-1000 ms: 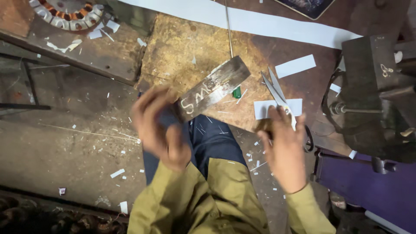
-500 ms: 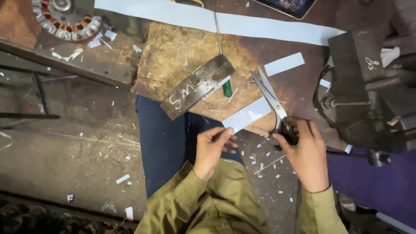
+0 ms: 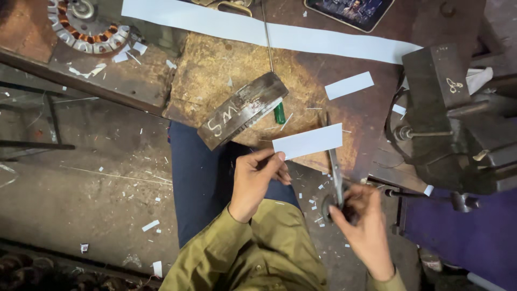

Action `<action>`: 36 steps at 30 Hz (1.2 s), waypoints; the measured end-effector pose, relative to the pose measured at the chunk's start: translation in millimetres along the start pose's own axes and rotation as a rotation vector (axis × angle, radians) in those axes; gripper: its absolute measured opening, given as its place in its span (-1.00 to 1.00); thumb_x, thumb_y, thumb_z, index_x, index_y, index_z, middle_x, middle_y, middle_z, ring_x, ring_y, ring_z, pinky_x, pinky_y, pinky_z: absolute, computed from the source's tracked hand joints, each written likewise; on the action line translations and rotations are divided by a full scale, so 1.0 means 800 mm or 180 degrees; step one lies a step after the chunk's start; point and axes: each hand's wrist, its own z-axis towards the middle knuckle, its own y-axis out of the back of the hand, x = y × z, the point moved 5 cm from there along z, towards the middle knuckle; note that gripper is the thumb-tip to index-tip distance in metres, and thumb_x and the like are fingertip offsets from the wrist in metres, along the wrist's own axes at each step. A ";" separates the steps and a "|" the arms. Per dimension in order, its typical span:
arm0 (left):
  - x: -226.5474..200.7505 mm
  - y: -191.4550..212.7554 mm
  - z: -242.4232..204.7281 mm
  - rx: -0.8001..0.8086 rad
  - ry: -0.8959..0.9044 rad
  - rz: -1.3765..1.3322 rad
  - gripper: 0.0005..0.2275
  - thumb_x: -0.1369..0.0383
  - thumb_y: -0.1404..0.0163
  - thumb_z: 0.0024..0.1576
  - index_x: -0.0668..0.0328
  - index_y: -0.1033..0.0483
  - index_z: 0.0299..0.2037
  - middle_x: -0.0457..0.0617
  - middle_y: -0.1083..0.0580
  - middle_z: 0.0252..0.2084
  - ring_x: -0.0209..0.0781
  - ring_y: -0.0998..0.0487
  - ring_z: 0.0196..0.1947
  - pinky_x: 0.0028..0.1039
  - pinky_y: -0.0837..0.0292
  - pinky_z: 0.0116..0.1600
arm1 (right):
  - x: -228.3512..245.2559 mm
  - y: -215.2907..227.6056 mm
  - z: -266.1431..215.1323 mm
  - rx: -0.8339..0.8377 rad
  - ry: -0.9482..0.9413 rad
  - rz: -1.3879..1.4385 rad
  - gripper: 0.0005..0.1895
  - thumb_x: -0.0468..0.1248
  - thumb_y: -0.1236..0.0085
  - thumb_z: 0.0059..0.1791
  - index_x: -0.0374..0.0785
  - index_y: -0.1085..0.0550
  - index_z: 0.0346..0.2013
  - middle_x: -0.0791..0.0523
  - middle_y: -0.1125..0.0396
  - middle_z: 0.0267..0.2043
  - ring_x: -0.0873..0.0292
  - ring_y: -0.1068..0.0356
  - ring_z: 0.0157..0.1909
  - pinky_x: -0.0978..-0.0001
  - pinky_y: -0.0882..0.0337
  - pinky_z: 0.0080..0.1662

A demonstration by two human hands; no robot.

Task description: The person cuts a long strip of white insulation paper into small rectangular pieces using scissors. They repeatedly insert each cut piece into slots on a metal stator core, then continue cutting more pieces from the strip.

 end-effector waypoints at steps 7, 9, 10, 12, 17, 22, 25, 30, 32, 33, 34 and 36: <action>-0.017 -0.011 0.005 0.0156 0.0070 -0.0138 -0.80 0.42 -0.05 0.27 0.52 -0.56 -0.26 0.01 -0.53 -0.46 -0.29 -0.57 -0.51 -0.48 -0.53 -0.36 | -0.089 -0.084 -0.074 0.1698 -0.1891 0.3684 -0.42 -0.26 -0.29 -0.16 -0.38 -0.35 0.10 -0.01 -0.40 -0.06 0.02 -0.42 -0.02 0.27 -0.38 -0.05; -0.018 -0.013 0.005 0.0174 0.0104 -0.0192 -0.80 0.42 -0.05 0.27 0.50 -0.54 -0.29 0.01 -0.53 -0.47 -0.29 -0.56 -0.52 -0.48 -0.53 -0.37 | -0.072 -0.091 -0.085 0.2510 -0.1334 0.3957 -0.40 -0.16 -0.32 -0.06 -0.45 -0.34 0.14 -0.03 -0.33 -0.15 0.00 -0.39 -0.14 0.15 -0.40 -0.09; -0.019 -0.014 0.006 0.0179 0.0103 -0.0215 -0.81 0.43 -0.05 0.27 0.50 -0.54 -0.30 0.00 -0.52 -0.48 -0.30 -0.56 -0.53 -0.48 -0.53 -0.38 | -0.066 -0.089 -0.082 0.2534 -0.0891 0.3500 -0.42 -0.09 -0.29 -0.04 -0.42 -0.38 0.12 0.01 -0.35 -0.16 0.06 -0.40 -0.12 0.22 -0.41 -0.07; -0.020 -0.019 0.007 0.0225 0.0104 -0.0205 -0.81 0.43 -0.05 0.26 0.49 -0.54 -0.30 -0.01 -0.52 -0.49 -0.31 -0.55 -0.54 -0.49 -0.52 -0.39 | -0.048 -0.085 -0.073 0.2492 -0.0046 0.2563 -0.42 0.05 -0.23 0.00 -0.38 -0.46 0.07 0.07 -0.39 -0.16 0.17 -0.42 -0.09 0.35 -0.44 -0.02; -0.013 -0.026 -0.001 0.0244 0.0076 -0.0116 -0.84 0.44 -0.07 0.23 0.48 -0.58 -0.26 -0.03 -0.52 -0.50 -0.33 -0.55 -0.56 -0.50 -0.51 -0.40 | -0.032 -0.097 -0.036 0.2165 -0.0373 0.1535 -0.50 -0.16 -0.41 -0.17 -0.33 -0.46 -0.05 0.15 -0.38 -0.26 0.28 -0.40 -0.18 0.43 -0.40 -0.09; -0.013 -0.024 -0.001 0.0168 0.0031 -0.0052 -0.82 0.44 -0.07 0.25 0.52 -0.57 -0.28 -0.03 -0.52 -0.52 -0.35 -0.53 -0.56 -0.52 -0.49 -0.41 | -0.023 -0.106 -0.020 0.1940 -0.0371 0.1281 -0.61 -0.23 -0.46 -0.19 -0.34 -0.51 -0.19 0.19 -0.38 -0.36 0.33 -0.36 -0.28 0.47 -0.36 -0.18; -0.012 -0.022 -0.003 0.0143 0.0056 -0.0018 -0.82 0.45 -0.06 0.25 0.51 -0.57 -0.28 -0.04 -0.52 -0.52 -0.36 -0.53 -0.56 -0.52 -0.49 -0.41 | -0.021 -0.106 -0.022 0.1910 -0.0376 0.1333 -0.61 -0.24 -0.46 -0.20 -0.32 -0.51 -0.18 0.20 -0.37 -0.37 0.34 -0.34 -0.30 0.47 -0.34 -0.21; -0.010 -0.022 -0.003 0.0165 0.0084 -0.0005 -0.83 0.46 -0.06 0.25 0.52 -0.59 -0.27 -0.04 -0.52 -0.52 -0.37 -0.53 -0.56 -0.53 -0.49 -0.41 | -0.018 -0.100 -0.017 0.1750 -0.0410 0.1283 -0.63 -0.24 -0.46 -0.22 -0.31 -0.52 -0.22 0.20 -0.39 -0.42 0.34 -0.35 -0.35 0.46 -0.34 -0.25; -0.008 -0.023 -0.002 0.0162 0.0123 -0.0009 -0.83 0.46 -0.06 0.25 0.53 -0.59 -0.26 -0.04 -0.52 -0.52 -0.37 -0.52 -0.57 -0.54 -0.48 -0.42 | -0.015 -0.099 -0.014 0.1669 -0.0252 0.1173 -0.68 -0.26 -0.44 -0.20 -0.31 -0.52 -0.26 0.21 -0.40 -0.42 0.35 -0.38 -0.33 0.48 -0.37 -0.22; -0.007 -0.023 -0.002 0.0162 0.0104 0.0003 -0.83 0.46 -0.06 0.25 0.53 -0.59 -0.27 -0.04 -0.52 -0.52 -0.37 -0.52 -0.57 -0.54 -0.48 -0.42 | -0.014 -0.098 -0.013 0.1634 -0.0169 0.1115 -0.71 -0.26 -0.43 -0.19 -0.32 -0.52 -0.28 0.21 -0.41 -0.41 0.35 -0.39 -0.32 0.48 -0.38 -0.21; -0.007 -0.023 -0.002 0.0161 0.0086 0.0016 -0.83 0.47 -0.06 0.25 0.53 -0.59 -0.27 -0.04 -0.52 -0.52 -0.37 -0.52 -0.57 -0.54 -0.48 -0.42 | -0.016 -0.099 -0.013 0.1620 -0.0211 0.1099 -0.73 -0.28 -0.41 -0.19 -0.32 -0.52 -0.30 0.21 -0.40 -0.43 0.35 -0.38 -0.33 0.48 -0.36 -0.22; -0.006 -0.023 -0.002 0.0146 0.0067 0.0026 -0.83 0.47 -0.06 0.25 0.53 -0.59 -0.27 -0.05 -0.52 -0.52 -0.38 -0.52 -0.57 -0.55 -0.47 -0.42 | -0.020 -0.100 -0.013 0.1595 -0.0287 0.1075 -0.77 -0.32 -0.38 -0.21 -0.32 -0.52 -0.33 0.20 -0.39 -0.45 0.35 -0.35 -0.36 0.47 -0.34 -0.25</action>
